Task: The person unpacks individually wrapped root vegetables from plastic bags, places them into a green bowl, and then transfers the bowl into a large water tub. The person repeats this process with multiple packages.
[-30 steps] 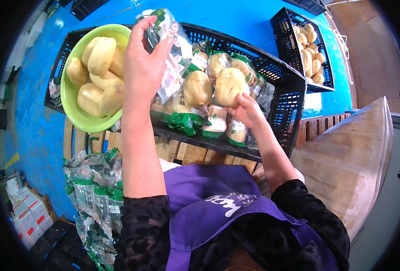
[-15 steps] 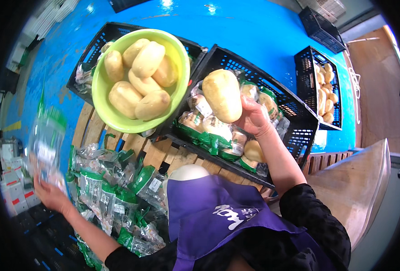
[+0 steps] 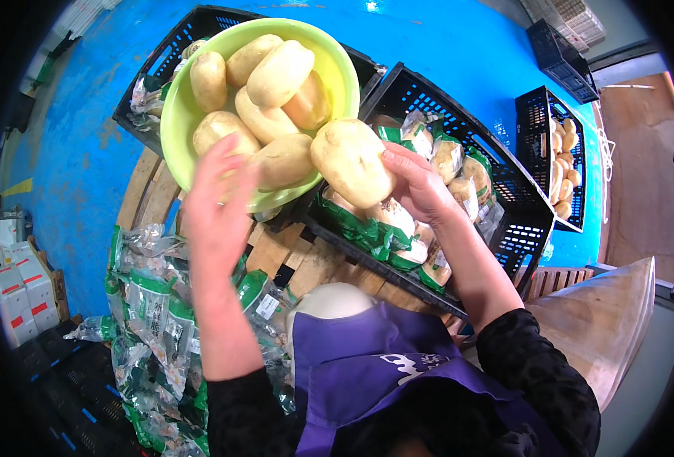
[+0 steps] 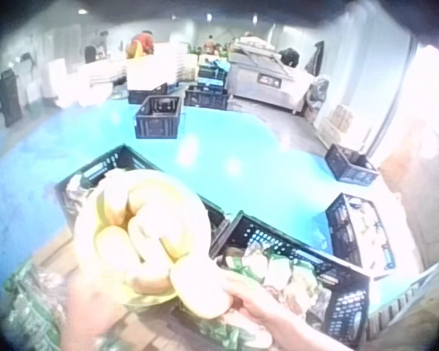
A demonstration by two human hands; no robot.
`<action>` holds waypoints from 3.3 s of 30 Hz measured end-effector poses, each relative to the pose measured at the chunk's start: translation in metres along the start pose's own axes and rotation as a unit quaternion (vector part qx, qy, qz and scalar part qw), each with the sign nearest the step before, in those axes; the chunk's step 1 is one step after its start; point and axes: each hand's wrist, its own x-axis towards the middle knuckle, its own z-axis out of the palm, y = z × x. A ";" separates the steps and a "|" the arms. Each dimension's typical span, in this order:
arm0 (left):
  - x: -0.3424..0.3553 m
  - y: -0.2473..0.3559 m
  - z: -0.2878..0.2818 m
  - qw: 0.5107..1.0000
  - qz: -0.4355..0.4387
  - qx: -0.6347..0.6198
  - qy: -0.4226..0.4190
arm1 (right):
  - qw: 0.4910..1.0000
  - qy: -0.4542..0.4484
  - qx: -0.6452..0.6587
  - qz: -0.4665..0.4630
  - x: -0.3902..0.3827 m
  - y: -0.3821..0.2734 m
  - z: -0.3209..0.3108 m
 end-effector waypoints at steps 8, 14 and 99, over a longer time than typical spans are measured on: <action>0.014 0.020 0.096 0.980 0.070 -0.001 -0.187 | 0.999 -0.037 0.006 0.015 -0.032 -0.021 -0.022; 0.007 0.032 0.138 0.967 0.134 0.098 -0.196 | 0.984 0.005 -0.176 -0.041 -0.064 -0.037 -0.028; -0.001 0.012 0.228 0.841 -0.269 -0.351 -0.311 | 0.861 0.048 0.460 -0.212 -0.136 -0.022 -0.138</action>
